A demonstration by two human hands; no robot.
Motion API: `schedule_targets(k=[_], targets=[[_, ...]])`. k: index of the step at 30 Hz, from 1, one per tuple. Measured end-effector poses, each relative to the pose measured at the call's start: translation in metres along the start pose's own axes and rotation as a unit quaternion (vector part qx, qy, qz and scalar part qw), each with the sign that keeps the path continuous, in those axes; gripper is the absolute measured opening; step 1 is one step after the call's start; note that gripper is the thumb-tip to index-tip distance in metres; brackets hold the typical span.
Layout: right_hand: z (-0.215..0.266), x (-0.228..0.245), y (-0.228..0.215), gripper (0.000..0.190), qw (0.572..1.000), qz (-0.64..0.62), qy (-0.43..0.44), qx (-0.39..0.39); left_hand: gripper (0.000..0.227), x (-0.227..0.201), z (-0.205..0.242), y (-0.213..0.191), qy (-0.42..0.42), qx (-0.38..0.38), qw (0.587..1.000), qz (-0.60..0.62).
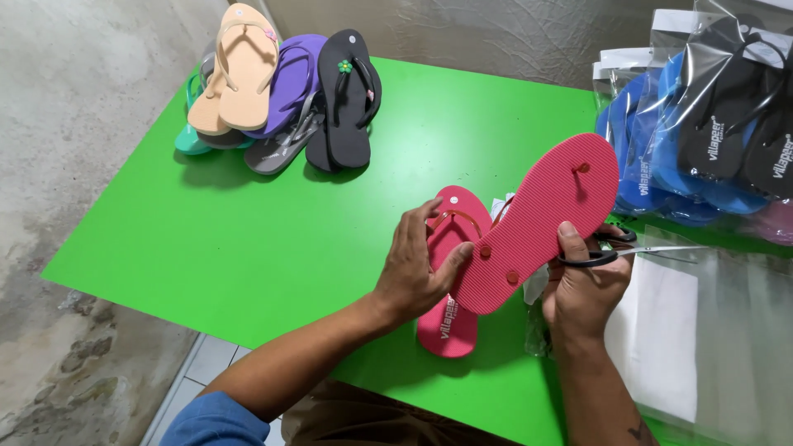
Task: The person places a pair of black flip-flops into a clear plastic bag and seals it. Then, using scissors, the person trims the edges of a pink flip-flop sole and the strap to remove excess material.
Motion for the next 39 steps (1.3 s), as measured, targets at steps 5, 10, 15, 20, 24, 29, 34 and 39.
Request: schedule_targets(k=[5,10,15,20,24,29,34,39], targets=[[0.002,-0.004,-0.005,0.044,0.999,0.038,-0.007,-0.01,0.076,0.026,-0.01,-0.015,-0.054,0.014,0.994,-0.091],[0.006,0.002,0.006,0.042,0.999,0.036,-0.015,-0.008,0.051,0.066,-0.016,-0.022,-0.128,0.042,0.99,-0.05],[0.009,0.003,0.013,0.04,0.999,0.039,-0.016,0.014,0.038,0.091,-0.039,-0.054,-0.106,0.021,0.99,-0.091],[0.017,0.004,0.018,0.039,0.999,0.042,-0.016,0.024,0.03,0.098,-0.042,-0.061,-0.135,0.02,0.99,-0.045],[0.022,0.0,0.03,0.038,0.995,0.001,-0.013,0.103,0.044,0.055,-0.047,-0.049,-0.089,-0.022,0.996,-0.017],[0.031,-0.021,0.037,0.041,0.982,-0.016,0.028,0.185,0.056,0.022,-0.051,-0.019,-0.15,-0.034,0.971,0.184],[0.042,-0.024,0.054,0.038,0.965,-0.04,0.094,0.243,0.028,0.023,-0.042,0.023,-0.25,0.002,0.785,0.566],[0.042,-0.032,0.053,0.038,0.963,-0.008,0.088,0.254,0.019,0.032,-0.03,0.014,-0.252,-0.04,0.799,0.545]])
Point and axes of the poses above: each hand's wrist, its own z-axis away from the middle knuckle, its own y-axis out of the palm, x = y × z, the point moved 9 cm from there along -z, towards the middle knuckle, and after that the axes turned 14 degrees about z, right-handed, at the moved point
